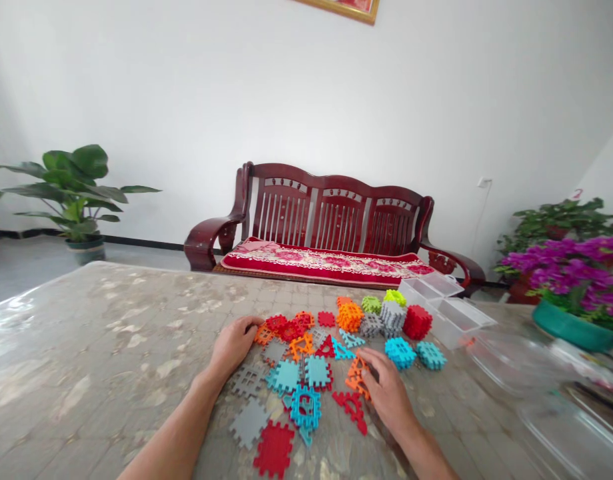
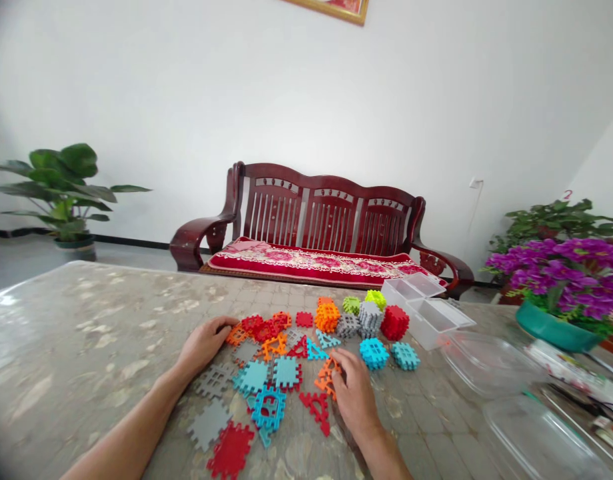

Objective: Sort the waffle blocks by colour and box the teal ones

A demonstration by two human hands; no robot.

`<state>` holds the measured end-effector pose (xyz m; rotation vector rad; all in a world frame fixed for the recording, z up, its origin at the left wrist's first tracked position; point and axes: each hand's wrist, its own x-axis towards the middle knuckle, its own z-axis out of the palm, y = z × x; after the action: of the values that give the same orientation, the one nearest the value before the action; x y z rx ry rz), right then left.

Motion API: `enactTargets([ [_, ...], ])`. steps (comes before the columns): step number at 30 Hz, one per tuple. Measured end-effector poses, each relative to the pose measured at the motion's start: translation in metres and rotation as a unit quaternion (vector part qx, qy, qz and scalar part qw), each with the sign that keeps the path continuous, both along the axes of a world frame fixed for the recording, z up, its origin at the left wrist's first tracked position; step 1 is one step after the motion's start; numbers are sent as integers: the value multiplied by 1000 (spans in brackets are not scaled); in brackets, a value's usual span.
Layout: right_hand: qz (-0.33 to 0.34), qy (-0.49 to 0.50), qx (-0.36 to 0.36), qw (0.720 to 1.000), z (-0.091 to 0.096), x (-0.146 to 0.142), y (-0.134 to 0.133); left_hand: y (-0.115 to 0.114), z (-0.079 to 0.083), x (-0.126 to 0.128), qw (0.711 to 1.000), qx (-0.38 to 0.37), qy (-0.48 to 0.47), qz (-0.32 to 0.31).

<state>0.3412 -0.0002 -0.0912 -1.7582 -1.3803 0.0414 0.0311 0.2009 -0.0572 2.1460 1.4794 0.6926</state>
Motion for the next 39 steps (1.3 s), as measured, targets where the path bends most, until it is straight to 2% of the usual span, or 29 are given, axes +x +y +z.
enactTargets([
  [9, -5, -38, -5, 999, 9, -6, -3, -1, 0, 1, 1000, -1, 4, 6],
  [17, 34, -83, -52, 995, 31, -35, 5, -3, 1, 2, 1000, 5, 4, 5],
  [22, 85, -116, -115, 983, 52, -55, 26, -2, 0, 1, 1000, 8, -4, -1],
  [30, 62, -115, -209, 969, 76, -81, 79, -3, 1, 1, 1000, 7, -13, 1],
  [34, 32, -112, -267, 957, 82, -91, 90, -3, 0, 1, 1000, 8, -8, 5],
  [39, 20, -142, -282, 949, 79, -95, 96, -2, -3, 2, 1000, 13, -10, 9],
])
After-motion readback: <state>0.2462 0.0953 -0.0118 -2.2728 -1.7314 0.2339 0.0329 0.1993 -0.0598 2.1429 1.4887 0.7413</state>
